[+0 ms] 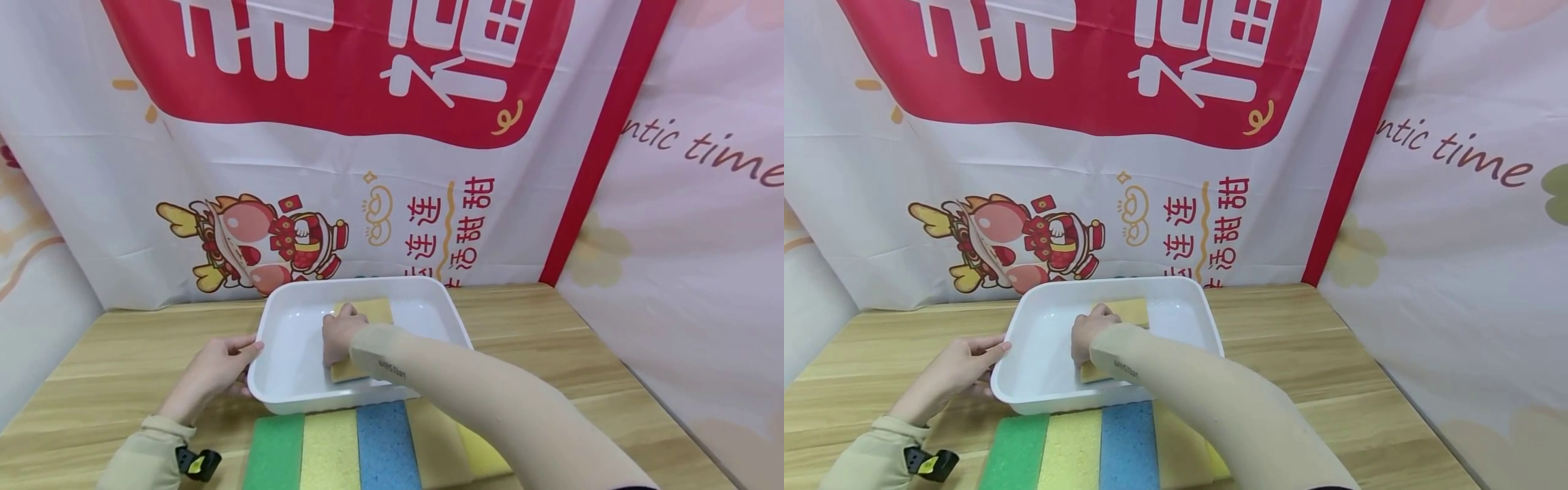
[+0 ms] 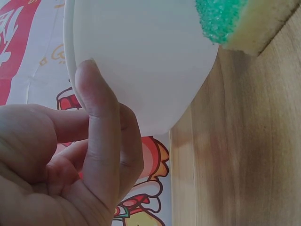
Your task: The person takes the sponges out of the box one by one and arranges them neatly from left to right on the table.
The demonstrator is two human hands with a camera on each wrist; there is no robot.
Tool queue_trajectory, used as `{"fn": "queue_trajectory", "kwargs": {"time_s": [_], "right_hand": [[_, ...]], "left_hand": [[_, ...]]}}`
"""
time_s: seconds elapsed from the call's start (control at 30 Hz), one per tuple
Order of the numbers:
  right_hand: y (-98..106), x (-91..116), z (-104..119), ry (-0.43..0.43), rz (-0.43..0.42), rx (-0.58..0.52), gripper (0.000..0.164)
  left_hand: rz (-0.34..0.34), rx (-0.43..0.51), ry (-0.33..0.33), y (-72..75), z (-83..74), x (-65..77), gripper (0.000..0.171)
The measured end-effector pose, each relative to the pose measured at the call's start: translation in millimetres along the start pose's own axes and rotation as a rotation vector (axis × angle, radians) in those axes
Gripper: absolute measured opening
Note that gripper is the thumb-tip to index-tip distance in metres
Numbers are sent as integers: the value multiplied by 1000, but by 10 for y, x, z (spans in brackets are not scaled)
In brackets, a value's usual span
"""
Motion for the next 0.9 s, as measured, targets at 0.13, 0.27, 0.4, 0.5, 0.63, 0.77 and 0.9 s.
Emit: {"fn": "queue_trajectory", "kwargs": {"time_s": [0.13, 0.27, 0.4, 0.5, 0.63, 0.77, 0.9], "right_hand": [[6, 0, 6, 0, -6, 13, 68], [8, 25, 6, -1, -11, 7, 67], [3, 41, -4, -11, -3, -12, 66], [2, 43, 0, -12, 1, -13, 66], [-4, 25, 8, -19, 1, -9, 65], [-11, 9, 11, -26, 0, -2, 64], [-17, 6, 15, -29, 3, -2, 63]], "left_hand": [[-2, -1, -3, 4, -1, 4, 50], [-2, -2, -5, 7, -6, 7, 50], [0, -9, -3, 6, -7, 6, 51], [-2, -17, 0, 8, -4, 2, 51], [-3, -18, -1, 11, 4, -6, 51], [-4, -14, -3, 11, 6, -8, 50], [-6, -14, -6, 10, 8, -8, 50]]}}
Point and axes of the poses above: each hand's wrist, its own x-axis away from the middle knuckle, its own y-axis out of the back of the hand, z = x × y, the point moved 7 cm from there along -x, towards the middle knuckle, and after that the axes turned 7 degrees about z, right-handed, at the moved point
